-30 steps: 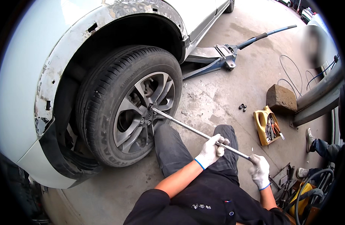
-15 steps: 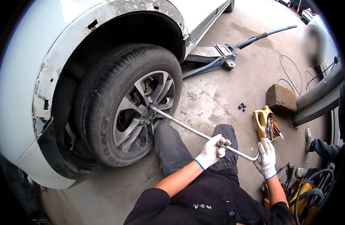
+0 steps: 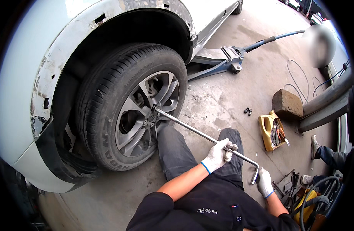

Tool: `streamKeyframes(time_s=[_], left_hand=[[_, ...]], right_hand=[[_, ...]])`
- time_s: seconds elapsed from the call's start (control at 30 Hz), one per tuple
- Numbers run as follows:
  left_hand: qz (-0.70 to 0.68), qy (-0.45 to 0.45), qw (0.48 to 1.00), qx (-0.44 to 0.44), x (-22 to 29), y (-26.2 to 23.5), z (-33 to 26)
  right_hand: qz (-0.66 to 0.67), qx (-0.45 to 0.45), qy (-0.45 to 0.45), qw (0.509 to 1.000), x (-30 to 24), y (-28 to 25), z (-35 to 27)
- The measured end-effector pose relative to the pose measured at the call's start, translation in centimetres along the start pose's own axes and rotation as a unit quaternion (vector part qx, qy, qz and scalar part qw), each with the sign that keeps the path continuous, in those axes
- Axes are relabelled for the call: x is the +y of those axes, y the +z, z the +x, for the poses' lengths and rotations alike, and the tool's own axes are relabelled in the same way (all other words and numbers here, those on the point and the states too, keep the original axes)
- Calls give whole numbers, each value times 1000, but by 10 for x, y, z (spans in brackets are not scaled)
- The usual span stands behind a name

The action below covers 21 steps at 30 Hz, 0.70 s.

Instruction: The person removes a tire from a white car, uses a floor jack to lower the vehicle, then reinstalls the tire and tightens the lug nuts with a lug wrench.

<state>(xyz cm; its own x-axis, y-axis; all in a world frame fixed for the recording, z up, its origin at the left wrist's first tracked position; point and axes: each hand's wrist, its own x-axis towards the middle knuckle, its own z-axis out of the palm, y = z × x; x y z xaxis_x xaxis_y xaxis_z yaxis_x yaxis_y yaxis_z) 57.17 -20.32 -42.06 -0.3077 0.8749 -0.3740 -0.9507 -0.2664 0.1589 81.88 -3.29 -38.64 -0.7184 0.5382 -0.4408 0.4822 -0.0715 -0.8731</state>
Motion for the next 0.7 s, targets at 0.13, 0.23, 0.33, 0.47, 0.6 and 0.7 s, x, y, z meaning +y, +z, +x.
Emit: streamKeyframes(time_s=[0.13, 0.23, 0.33, 0.47, 0.6, 0.7], left_hand=[[-2, 5, 1000, 10, 4, 6, 1], [-14, 0, 1000, 1, 4, 7, 1], [-6, -11, 1000, 10, 3, 6, -1], [-4, -12, 1000, -13, 0, 11, -14], [11, -2, 1000, -12, 3, 17, -9], [8, 2, 1000, -16, 3, 17, -6]], right_hand=[[-428, 64, -405, 805, -38, 5, -8], [-477, 47, -476, 738, -64, 12, -11], [-385, 59, -479, 787, -65, 4, 8], [-10, -2, -8, 1000, -57, -16, 56], [-5, 6, 70, 998, -74, -19, 70], [-274, 141, -246, 919, -83, -8, 52]])
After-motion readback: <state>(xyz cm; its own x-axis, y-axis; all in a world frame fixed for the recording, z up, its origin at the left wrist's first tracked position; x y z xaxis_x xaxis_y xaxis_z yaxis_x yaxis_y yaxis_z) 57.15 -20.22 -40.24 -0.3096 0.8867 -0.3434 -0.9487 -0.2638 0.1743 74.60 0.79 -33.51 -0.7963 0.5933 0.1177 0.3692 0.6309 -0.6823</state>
